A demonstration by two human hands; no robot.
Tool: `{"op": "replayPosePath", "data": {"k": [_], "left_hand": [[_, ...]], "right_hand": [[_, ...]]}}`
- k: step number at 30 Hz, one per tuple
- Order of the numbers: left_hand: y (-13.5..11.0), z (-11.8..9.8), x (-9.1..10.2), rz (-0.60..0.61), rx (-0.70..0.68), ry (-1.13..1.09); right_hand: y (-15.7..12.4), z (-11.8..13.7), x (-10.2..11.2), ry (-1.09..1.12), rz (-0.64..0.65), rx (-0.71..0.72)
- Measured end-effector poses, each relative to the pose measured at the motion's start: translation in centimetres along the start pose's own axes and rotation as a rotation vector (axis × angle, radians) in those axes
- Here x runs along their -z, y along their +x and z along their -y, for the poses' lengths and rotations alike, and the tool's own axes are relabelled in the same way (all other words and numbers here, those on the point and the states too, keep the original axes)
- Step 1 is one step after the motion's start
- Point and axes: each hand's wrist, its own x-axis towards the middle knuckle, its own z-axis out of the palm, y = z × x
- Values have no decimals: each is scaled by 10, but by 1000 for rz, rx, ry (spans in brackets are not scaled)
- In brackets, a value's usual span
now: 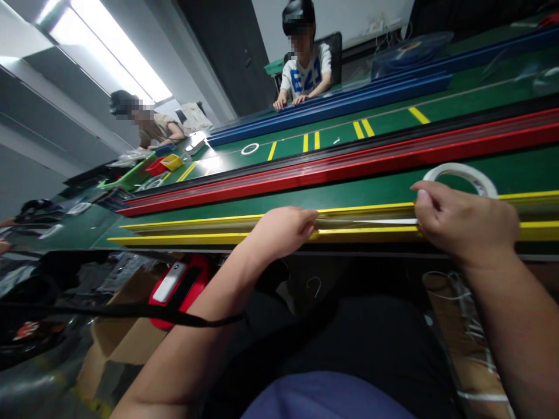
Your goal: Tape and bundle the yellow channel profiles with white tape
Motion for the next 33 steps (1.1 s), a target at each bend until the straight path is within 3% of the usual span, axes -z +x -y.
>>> {"op": "replayPosePath", "data": {"k": [2, 5, 9, 15, 33], "left_hand": [[0, 29, -1, -117, -67, -75], [3, 74, -8, -200, 25, -151], [7, 107, -18, -152, 139, -280], [14, 108, -19, 78, 174, -232], [19, 113, -21, 68, 151, -143]], "right_hand": [[0, 0, 1, 2, -7, 11], [1, 1, 3, -6, 26, -8], [2, 1, 4, -7, 67, -12], [2, -3, 2, 16, 79, -22], [4, -2, 7, 61, 86, -5]]}}
